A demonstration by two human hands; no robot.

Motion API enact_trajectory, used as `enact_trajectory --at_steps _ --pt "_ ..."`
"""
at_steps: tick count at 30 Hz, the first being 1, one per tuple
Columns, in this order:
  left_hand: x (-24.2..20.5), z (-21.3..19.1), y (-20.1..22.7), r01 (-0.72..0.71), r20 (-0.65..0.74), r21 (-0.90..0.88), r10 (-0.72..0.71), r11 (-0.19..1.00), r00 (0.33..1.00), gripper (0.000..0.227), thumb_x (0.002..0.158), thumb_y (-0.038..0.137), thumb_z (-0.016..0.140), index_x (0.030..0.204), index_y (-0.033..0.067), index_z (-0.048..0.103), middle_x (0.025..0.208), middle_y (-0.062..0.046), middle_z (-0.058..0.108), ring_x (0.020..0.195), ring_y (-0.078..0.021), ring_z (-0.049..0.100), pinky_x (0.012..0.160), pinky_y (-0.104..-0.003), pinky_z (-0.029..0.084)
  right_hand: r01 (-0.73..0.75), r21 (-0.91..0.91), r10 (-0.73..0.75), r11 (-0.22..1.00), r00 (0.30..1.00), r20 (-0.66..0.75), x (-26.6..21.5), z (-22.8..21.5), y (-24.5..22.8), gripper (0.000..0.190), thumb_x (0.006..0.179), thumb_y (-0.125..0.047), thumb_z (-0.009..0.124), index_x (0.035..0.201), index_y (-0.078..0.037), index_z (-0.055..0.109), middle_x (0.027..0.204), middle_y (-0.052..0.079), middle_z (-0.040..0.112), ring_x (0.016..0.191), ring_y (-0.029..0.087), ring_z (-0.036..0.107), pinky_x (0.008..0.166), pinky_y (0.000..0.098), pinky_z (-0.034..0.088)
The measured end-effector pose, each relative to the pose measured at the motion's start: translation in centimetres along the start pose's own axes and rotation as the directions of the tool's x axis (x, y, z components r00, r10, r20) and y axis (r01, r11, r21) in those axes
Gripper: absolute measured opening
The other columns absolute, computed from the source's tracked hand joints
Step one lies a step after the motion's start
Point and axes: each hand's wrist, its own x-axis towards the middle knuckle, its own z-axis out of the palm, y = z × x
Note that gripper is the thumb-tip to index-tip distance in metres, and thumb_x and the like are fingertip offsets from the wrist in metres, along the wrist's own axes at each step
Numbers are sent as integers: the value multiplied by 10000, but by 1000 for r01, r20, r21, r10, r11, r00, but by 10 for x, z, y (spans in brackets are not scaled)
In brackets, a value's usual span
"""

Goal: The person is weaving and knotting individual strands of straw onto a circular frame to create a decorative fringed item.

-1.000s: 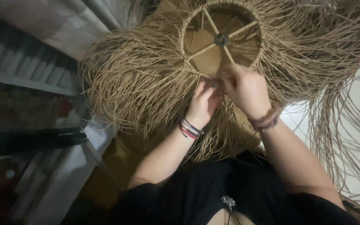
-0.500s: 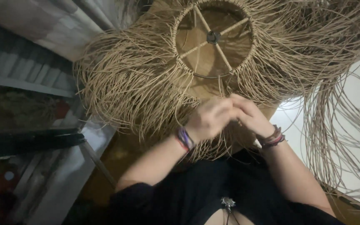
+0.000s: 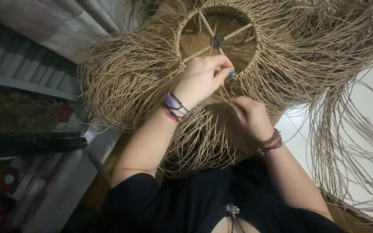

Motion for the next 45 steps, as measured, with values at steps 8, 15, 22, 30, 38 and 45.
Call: enact_trajectory --at_steps 8,15,22,30,38,45 --pt "-50 -16 32 -216 -308 17 211 976 928 313 980 193 652 1187 113 432 732 -7 663 615 -170 674 543 -280 547 -344 437 189 831 914 359 13 -9 -13 215 1035 -174 556 912 -65 694 673 -38 587 573 75 544 534 235 429" --pt "-123 57 -26 -269 -279 15 263 963 924 653 1086 274 401 1595 -41 142 1317 -127 685 1376 -321 519 1209 -535 286 -488 821 277 296 867 415 0 11 -3 227 1010 -175 584 908 17 649 465 -33 393 328 48 362 308 199 309" --pt "-169 -41 -32 -114 -35 223 125 968 992 309 936 45 619 1222 137 686 900 -78 793 915 -260 764 923 -440 552 -470 862 277 189 868 412 0 30 4 245 1019 -170 604 868 23 615 553 -52 320 369 43 350 318 187 296" --pt "-115 35 -36 -498 -97 148 514 854 852 645 1017 377 604 1546 63 408 1537 -237 403 1412 -437 438 1162 -532 424 -470 869 331 153 853 403 -1 46 -3 192 1030 -172 594 946 -5 640 630 -29 387 415 31 354 317 209 304" --pt "-48 41 -29 -370 -305 -711 212 598 928 330 1051 159 443 744 124 557 876 -12 594 849 -233 627 866 -336 472 -266 963 363 51 903 230 2 51 -25 140 1022 -173 590 1125 -87 549 612 -79 312 455 -3 327 362 133 276" --pt "25 48 -52 -343 -228 -877 337 336 914 525 1079 246 384 567 142 342 469 4 351 432 -98 386 438 -198 344 -166 986 358 24 922 146 11 51 -21 116 1056 -147 533 1162 -115 495 644 -99 225 469 -18 261 355 130 239"
